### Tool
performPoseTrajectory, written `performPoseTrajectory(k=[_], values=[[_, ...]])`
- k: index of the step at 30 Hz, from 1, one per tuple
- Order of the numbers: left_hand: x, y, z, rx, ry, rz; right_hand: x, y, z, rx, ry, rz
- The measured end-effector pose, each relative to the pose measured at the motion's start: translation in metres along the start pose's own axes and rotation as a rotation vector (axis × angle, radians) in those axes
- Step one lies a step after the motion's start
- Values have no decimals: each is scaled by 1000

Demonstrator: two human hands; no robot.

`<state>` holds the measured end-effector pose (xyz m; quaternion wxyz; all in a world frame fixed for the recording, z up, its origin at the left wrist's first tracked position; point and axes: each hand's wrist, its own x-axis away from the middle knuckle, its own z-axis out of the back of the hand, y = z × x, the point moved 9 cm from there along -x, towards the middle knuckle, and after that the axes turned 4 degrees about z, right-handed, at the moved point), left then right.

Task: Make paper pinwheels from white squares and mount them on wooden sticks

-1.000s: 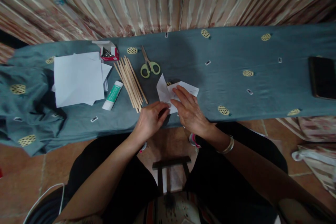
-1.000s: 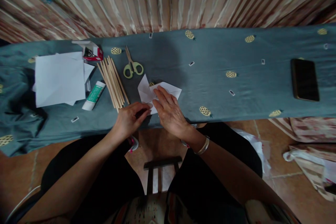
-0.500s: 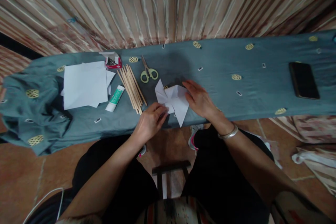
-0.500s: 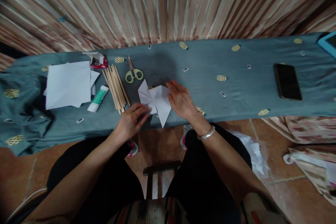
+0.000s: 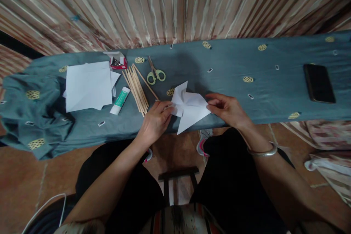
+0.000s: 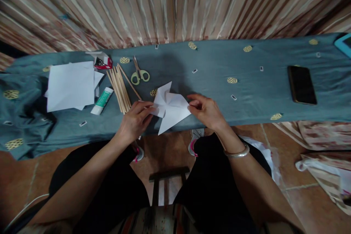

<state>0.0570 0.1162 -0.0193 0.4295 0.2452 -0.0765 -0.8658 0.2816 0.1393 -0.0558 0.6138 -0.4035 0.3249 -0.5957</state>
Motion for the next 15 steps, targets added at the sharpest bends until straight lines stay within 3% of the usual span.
performPoseTrajectory(k=[4,6,10,15], values=[[-5,2,-3,3,-2,5,20,8,-12,-102,-203,-86],[-4,8,-3,24,-26,6,25,9,-12,-82,-242,-95],[-1,15,-1,99,-74,41,14,0,1,85,-91,-14],[-1,1,8,129,-15,113,-8,-18,-21,207,-55,82]])
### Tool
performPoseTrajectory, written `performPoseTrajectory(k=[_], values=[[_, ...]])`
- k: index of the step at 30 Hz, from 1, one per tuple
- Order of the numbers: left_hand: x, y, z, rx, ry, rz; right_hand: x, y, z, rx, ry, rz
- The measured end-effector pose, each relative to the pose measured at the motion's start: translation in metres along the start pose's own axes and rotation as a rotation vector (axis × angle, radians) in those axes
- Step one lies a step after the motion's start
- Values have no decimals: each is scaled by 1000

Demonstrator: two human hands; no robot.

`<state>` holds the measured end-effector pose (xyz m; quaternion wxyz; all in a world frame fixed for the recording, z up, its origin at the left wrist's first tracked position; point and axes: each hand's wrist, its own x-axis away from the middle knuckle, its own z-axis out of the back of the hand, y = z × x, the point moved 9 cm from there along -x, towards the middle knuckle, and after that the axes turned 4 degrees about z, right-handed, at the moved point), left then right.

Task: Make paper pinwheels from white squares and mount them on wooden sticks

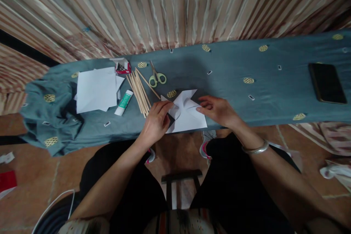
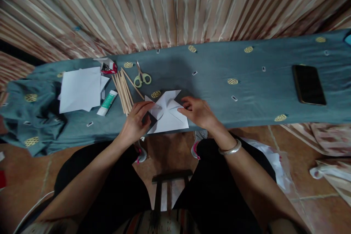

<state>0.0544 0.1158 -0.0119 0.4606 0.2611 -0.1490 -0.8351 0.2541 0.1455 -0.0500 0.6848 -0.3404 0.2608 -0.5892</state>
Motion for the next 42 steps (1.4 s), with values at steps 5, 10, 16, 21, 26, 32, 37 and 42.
performPoseTrajectory(k=[5,10,16,21,26,32,37,42], values=[[-3,-20,13,-1,70,84,0,15,8,-87,-33,-47],[-2,-12,18,41,93,48,25,60,50,-479,194,-282],[-3,20,-17,104,-61,-88,36,43,4,-637,63,-340],[-6,37,-44,90,-178,-183,40,40,6,-556,35,-330],[-10,43,-56,57,-220,-183,48,23,51,5,176,-156],[-15,44,-58,71,-220,-157,54,-32,54,265,266,317],[-18,41,-57,128,-240,-125,52,-33,44,285,234,378],[-24,36,-51,248,-173,-91,51,-34,35,302,183,423]])
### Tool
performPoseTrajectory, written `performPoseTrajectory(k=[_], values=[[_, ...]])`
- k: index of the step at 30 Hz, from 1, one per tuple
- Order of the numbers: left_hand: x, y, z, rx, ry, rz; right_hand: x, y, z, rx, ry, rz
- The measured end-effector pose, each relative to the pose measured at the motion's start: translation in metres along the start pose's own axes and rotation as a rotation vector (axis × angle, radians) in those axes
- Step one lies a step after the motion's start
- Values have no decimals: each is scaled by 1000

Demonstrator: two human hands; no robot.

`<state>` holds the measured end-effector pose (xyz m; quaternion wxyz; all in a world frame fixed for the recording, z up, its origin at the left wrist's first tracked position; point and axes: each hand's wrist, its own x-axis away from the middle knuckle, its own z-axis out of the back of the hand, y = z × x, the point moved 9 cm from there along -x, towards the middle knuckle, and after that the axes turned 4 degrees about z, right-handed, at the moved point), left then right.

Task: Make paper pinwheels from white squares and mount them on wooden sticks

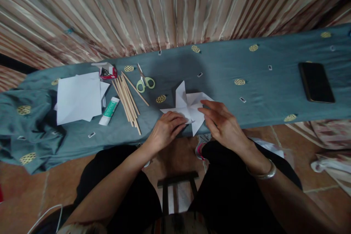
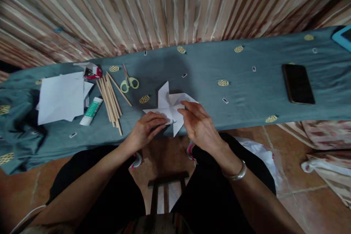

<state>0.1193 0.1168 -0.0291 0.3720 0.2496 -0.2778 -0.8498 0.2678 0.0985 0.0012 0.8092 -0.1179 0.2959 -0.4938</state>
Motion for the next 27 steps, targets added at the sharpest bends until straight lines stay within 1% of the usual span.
performPoseTrajectory(k=[2,5,8,13,19,23,27], values=[[-3,-4,3,37,43,22,-1,-3,-3,9,-11,19],[-10,-10,3,35,78,78,-1,-10,-5,31,18,35],[-16,-17,0,-14,59,141,-1,-21,-10,48,5,56],[-23,-22,-3,-64,27,192,0,-38,-25,136,-97,105],[-26,-24,-3,-42,61,218,2,-39,-33,258,-117,115],[-26,-29,-5,-7,49,292,3,-38,-37,280,-145,112],[-25,-29,-5,-22,47,284,2,-40,-36,290,-142,114]])
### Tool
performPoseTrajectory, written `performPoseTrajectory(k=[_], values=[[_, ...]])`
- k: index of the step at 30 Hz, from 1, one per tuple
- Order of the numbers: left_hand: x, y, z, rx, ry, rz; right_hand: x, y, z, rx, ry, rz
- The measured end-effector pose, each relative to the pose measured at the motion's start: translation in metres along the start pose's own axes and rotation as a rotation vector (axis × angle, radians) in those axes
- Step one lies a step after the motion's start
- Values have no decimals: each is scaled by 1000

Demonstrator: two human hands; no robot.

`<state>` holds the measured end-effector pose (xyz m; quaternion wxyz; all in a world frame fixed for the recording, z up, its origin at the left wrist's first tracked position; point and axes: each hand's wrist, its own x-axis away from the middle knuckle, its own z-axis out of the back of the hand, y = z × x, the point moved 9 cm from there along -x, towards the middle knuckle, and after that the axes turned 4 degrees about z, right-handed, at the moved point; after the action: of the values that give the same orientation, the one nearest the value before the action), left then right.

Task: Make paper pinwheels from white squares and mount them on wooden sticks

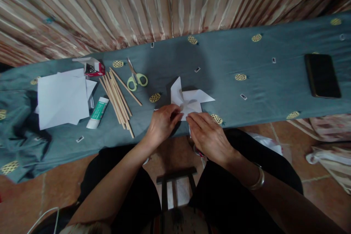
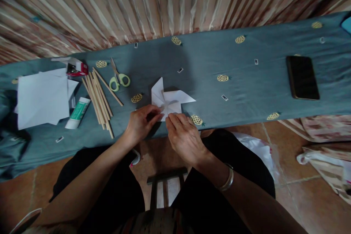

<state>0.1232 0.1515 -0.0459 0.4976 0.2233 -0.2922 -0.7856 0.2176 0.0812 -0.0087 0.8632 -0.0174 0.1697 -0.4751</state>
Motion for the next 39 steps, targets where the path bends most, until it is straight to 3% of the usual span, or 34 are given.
performPoseTrajectory(k=[15,27,39], values=[[0,0,0,-11,3,-16,-4,-1,1,7,-20,11],[-2,2,1,-12,-4,-11,-4,4,4,58,51,-35],[-2,2,0,-6,-3,-11,-9,18,-14,95,-56,-113]])
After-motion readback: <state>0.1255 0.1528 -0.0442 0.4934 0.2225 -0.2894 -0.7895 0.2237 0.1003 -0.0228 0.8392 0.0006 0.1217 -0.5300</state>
